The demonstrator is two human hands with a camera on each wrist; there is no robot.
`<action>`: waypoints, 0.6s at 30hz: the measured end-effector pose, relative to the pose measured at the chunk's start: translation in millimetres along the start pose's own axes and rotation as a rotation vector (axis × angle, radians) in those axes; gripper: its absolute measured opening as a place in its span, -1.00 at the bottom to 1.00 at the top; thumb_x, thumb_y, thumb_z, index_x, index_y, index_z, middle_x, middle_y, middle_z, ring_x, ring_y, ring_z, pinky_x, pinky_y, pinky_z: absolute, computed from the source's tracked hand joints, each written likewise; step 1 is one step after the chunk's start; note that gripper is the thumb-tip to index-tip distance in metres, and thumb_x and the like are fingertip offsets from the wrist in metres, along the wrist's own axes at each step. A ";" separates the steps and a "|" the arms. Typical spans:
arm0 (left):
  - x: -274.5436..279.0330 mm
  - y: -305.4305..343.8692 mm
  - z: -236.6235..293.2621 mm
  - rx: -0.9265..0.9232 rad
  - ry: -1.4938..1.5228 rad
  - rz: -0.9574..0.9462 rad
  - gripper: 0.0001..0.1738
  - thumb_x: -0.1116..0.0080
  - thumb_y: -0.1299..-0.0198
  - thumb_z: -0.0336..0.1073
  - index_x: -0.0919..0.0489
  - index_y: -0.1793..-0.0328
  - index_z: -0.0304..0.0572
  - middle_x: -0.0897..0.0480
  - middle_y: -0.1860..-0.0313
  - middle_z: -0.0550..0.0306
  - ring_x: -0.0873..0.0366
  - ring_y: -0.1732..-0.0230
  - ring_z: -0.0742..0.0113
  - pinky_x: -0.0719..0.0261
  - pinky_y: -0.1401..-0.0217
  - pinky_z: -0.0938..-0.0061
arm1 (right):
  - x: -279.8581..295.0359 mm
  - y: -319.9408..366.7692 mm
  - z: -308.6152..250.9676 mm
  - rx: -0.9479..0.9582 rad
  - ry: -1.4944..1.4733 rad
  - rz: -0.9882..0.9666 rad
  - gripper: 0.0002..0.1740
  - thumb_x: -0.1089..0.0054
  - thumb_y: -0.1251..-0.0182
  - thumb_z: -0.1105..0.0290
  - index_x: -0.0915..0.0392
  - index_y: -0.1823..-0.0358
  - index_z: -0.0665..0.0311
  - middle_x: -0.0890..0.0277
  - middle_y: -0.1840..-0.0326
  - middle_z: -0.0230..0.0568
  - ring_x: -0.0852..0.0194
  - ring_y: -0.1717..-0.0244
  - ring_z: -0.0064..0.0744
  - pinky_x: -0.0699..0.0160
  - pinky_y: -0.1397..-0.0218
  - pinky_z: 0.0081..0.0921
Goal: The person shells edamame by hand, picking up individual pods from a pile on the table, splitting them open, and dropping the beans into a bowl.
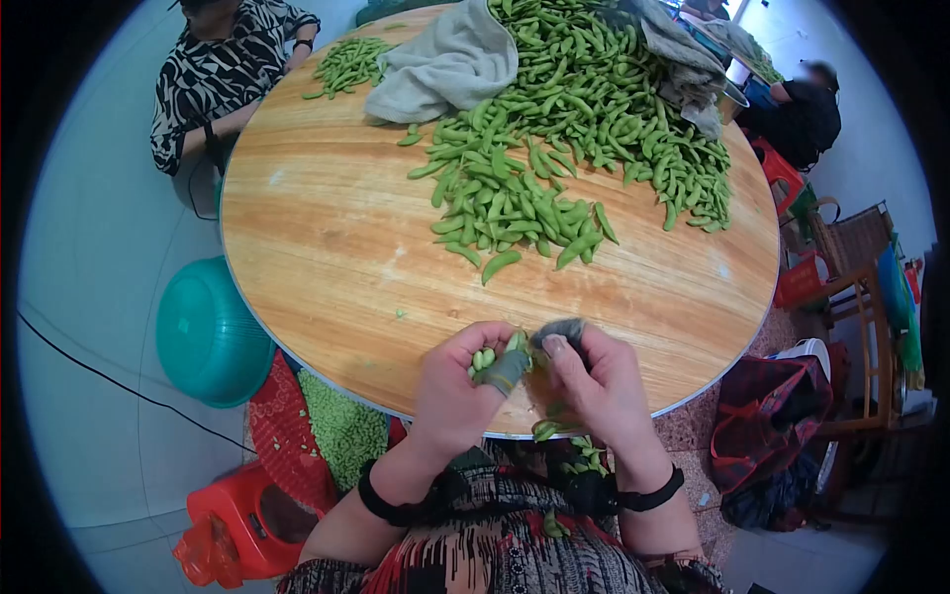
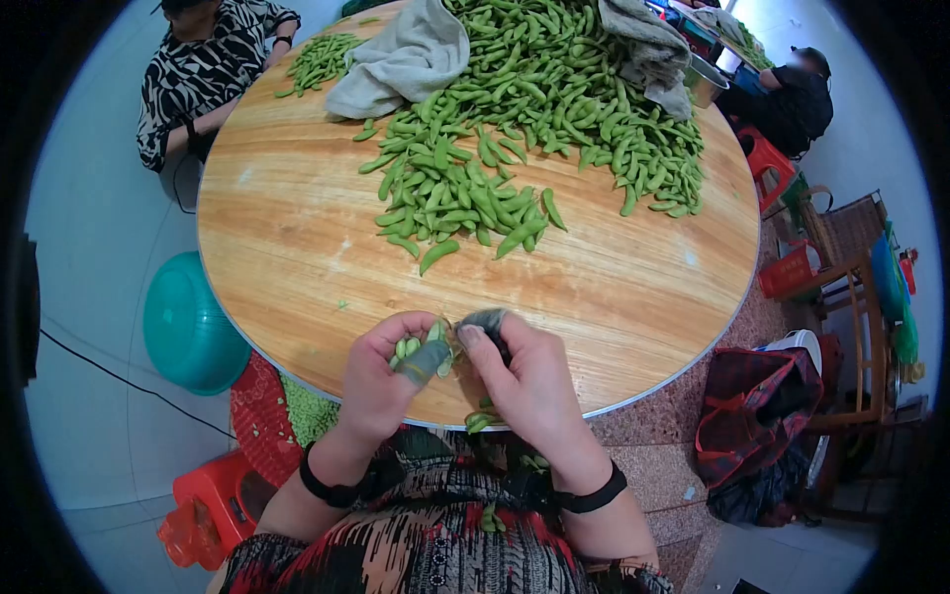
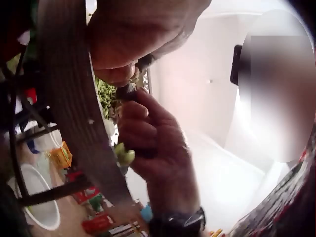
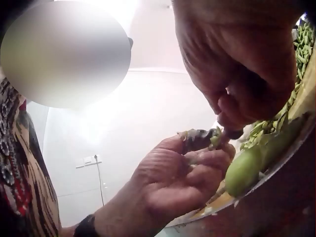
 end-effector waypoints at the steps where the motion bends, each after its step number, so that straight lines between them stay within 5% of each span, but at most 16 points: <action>1: -4.3 0.4 11.0 -0.077 -0.245 -0.001 -0.50 -0.19 -0.06 -0.41 -0.35 -0.16 -0.23 -0.61 0.26 0.14 -0.53 0.33 0.28 -0.47 0.21 0.53 | 3.7 -2.1 -11.7 0.160 0.050 0.055 -0.78 -0.13 -0.29 0.31 -0.55 0.32 0.37 -0.50 0.59 -0.35 -0.33 0.57 -0.72 -0.33 0.51 -0.69; 2: -9.6 1.7 20.9 -0.153 -0.490 -0.001 -0.53 -0.22 -0.02 -0.46 -0.37 -0.10 -0.27 -0.59 0.30 0.15 -0.51 0.35 0.33 -0.46 0.23 0.56 | 6.9 -0.9 -24.7 0.320 0.100 0.109 -0.79 -0.13 -0.28 0.33 -0.54 0.34 0.37 -0.47 0.61 -0.38 -0.31 0.59 -0.74 -0.30 0.53 -0.70; 6: -11.4 12.9 45.5 -0.297 -0.579 0.091 -0.66 -0.19 0.03 -0.53 -0.48 0.06 -0.29 -0.58 0.35 0.12 -0.53 0.33 0.33 -0.47 0.28 0.53 | -2.9 -4.3 -25.8 0.301 0.170 -0.008 -0.77 -0.15 -0.27 0.32 -0.53 0.39 0.37 -0.46 0.61 -0.40 -0.30 0.61 -0.74 -0.27 0.58 -0.70; 9: -14.8 16.8 47.1 -0.413 -0.532 -0.023 -0.65 -0.17 0.11 -0.58 -0.50 0.10 -0.28 -0.58 0.33 0.05 -0.56 0.31 0.23 -0.50 0.29 0.45 | -3.2 -5.6 -5.5 0.033 -0.074 -0.076 -0.79 -0.13 -0.29 0.33 -0.51 0.39 0.35 -0.38 0.65 -0.46 -0.21 0.69 -0.75 -0.18 0.66 -0.73; 11: -32.9 31.4 60.9 -0.843 -0.829 -0.181 -0.55 -0.12 0.15 -0.63 -0.46 0.02 -0.26 -0.56 0.28 0.00 -0.56 0.30 0.13 -0.51 0.29 0.40 | -15.7 -5.2 18.3 -0.160 -0.595 -0.209 -0.83 -0.09 -0.30 0.35 -0.49 0.35 0.33 -0.30 0.69 -0.51 -0.08 0.77 -0.76 -0.07 0.71 -0.76; 15: -37.8 39.1 61.6 -0.886 -0.844 -0.233 -0.49 -0.09 0.18 -0.66 -0.44 -0.01 -0.24 -0.54 0.26 -0.04 -0.54 0.29 0.05 -0.50 0.29 0.39 | -23.0 2.5 22.2 -0.305 -0.804 -0.279 -0.86 -0.05 -0.33 0.37 -0.46 0.31 0.30 -0.22 0.71 -0.56 0.03 0.80 -0.76 0.02 0.73 -0.78; 18: -25.5 35.9 63.8 -0.825 -0.760 -0.117 -0.63 -0.15 0.03 -0.60 -0.45 0.04 -0.25 -0.53 0.34 0.08 -0.52 0.37 0.31 -0.50 0.32 0.52 | -33.2 2.7 12.5 -0.249 -0.980 -0.442 -0.79 -0.11 -0.29 0.30 -0.47 0.36 0.33 -0.29 0.72 -0.43 -0.12 0.78 -0.69 -0.09 0.72 -0.68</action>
Point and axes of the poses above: each hand's wrist, its own y-axis away from the middle knuckle, its own x-axis out of the back of the hand, z = x × y, the point moved 8 cm from there along -y, towards the middle knuckle
